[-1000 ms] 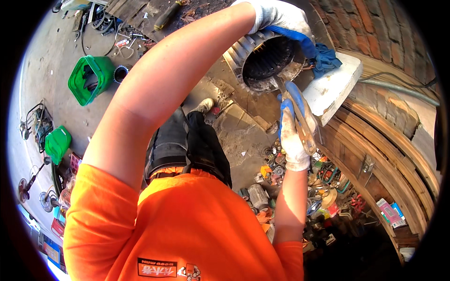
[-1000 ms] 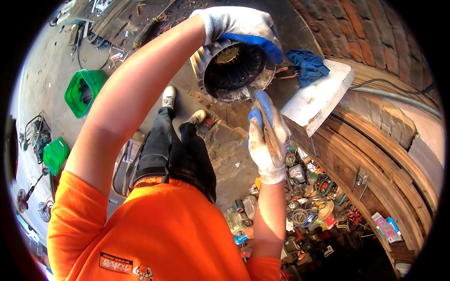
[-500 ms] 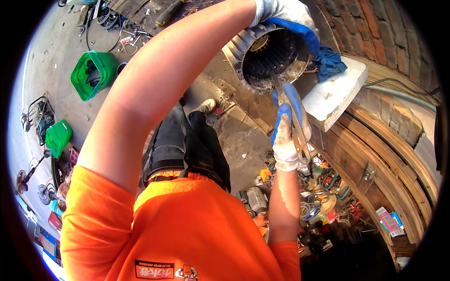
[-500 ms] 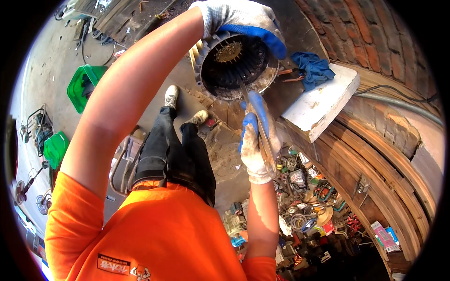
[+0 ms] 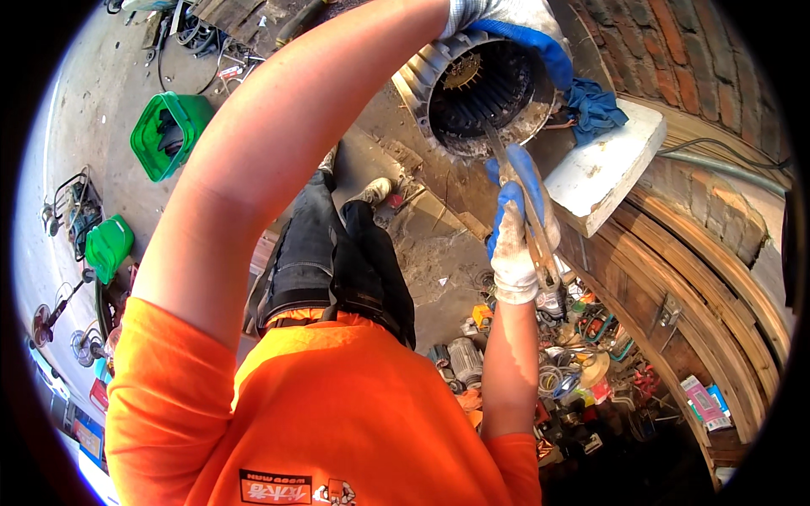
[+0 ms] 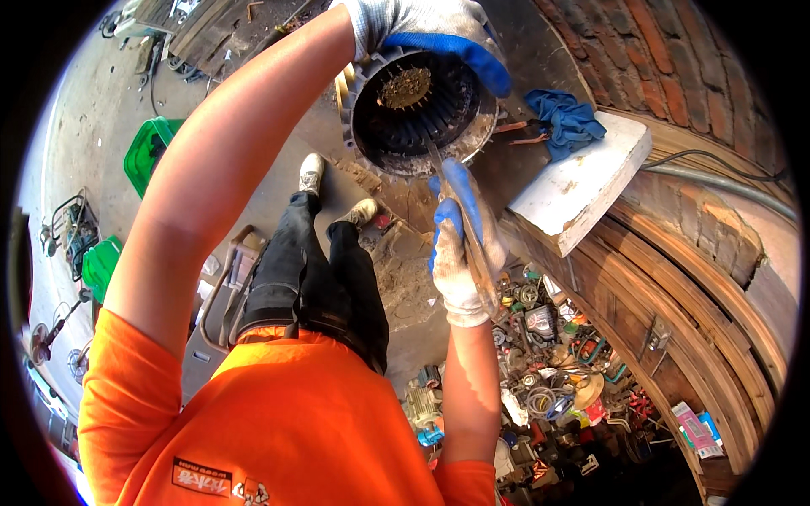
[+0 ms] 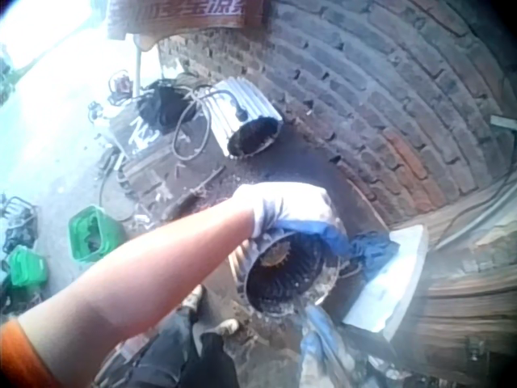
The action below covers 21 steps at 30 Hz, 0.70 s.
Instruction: The person uses a hammer to strike a cylindrical motor component on a workbench. They then remove the copper windings by hand and place them into a white sack. Finally, they use pliers to pull out remaining copper strands from the motor housing.
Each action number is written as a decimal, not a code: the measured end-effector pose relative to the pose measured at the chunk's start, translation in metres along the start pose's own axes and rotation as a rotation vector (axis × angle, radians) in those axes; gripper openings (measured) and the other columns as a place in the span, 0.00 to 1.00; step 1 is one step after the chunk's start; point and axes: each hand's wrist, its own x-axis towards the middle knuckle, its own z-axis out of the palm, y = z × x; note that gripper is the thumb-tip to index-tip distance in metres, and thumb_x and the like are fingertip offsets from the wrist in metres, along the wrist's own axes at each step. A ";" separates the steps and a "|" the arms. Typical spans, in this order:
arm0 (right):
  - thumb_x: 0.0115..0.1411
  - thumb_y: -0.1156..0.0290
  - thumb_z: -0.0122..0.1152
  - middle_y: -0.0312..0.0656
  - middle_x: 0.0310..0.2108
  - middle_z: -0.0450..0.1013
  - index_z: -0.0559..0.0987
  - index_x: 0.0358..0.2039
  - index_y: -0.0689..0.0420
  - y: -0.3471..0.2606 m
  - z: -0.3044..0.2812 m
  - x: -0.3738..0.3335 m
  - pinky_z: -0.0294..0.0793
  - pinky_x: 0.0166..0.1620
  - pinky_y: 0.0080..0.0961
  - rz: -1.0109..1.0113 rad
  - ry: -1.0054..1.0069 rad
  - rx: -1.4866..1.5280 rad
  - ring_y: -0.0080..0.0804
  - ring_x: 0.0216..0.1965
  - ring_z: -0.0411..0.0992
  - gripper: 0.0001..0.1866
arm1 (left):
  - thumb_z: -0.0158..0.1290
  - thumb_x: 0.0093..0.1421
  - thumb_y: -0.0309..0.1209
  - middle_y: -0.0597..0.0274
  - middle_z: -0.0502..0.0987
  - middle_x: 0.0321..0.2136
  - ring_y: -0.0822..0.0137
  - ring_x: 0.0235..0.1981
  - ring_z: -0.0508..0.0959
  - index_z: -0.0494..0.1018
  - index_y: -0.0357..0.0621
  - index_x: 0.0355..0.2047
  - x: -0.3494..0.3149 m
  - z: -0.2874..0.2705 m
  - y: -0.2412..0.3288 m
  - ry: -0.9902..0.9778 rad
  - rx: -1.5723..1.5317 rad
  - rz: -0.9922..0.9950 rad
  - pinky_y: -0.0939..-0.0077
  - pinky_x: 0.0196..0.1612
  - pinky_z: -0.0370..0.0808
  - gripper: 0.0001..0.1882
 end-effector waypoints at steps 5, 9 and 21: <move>0.63 0.63 0.60 0.50 0.56 0.70 0.69 0.56 0.70 -0.002 0.001 0.002 0.70 0.56 0.24 0.016 0.003 0.096 0.33 0.54 0.71 0.27 | 0.59 0.54 0.40 0.54 0.81 0.31 0.63 0.31 0.82 0.81 0.39 0.35 -0.001 0.003 -0.001 -0.004 0.002 0.011 0.73 0.38 0.78 0.16; 0.64 0.64 0.59 0.50 0.54 0.71 0.70 0.56 0.70 -0.004 -0.002 0.005 0.72 0.54 0.26 -0.016 -0.029 0.048 0.35 0.52 0.73 0.26 | 0.59 0.54 0.40 0.54 0.81 0.31 0.63 0.31 0.81 0.81 0.39 0.35 0.001 0.004 -0.002 -0.012 0.005 0.026 0.73 0.38 0.78 0.16; 0.64 0.59 0.59 0.44 0.46 0.76 0.73 0.53 0.67 -0.007 -0.021 0.033 0.73 0.41 0.19 0.083 -0.149 0.053 0.27 0.39 0.76 0.25 | 0.59 0.55 0.39 0.53 0.81 0.31 0.62 0.31 0.81 0.81 0.39 0.35 0.001 0.007 -0.005 -0.038 0.027 0.088 0.72 0.38 0.78 0.15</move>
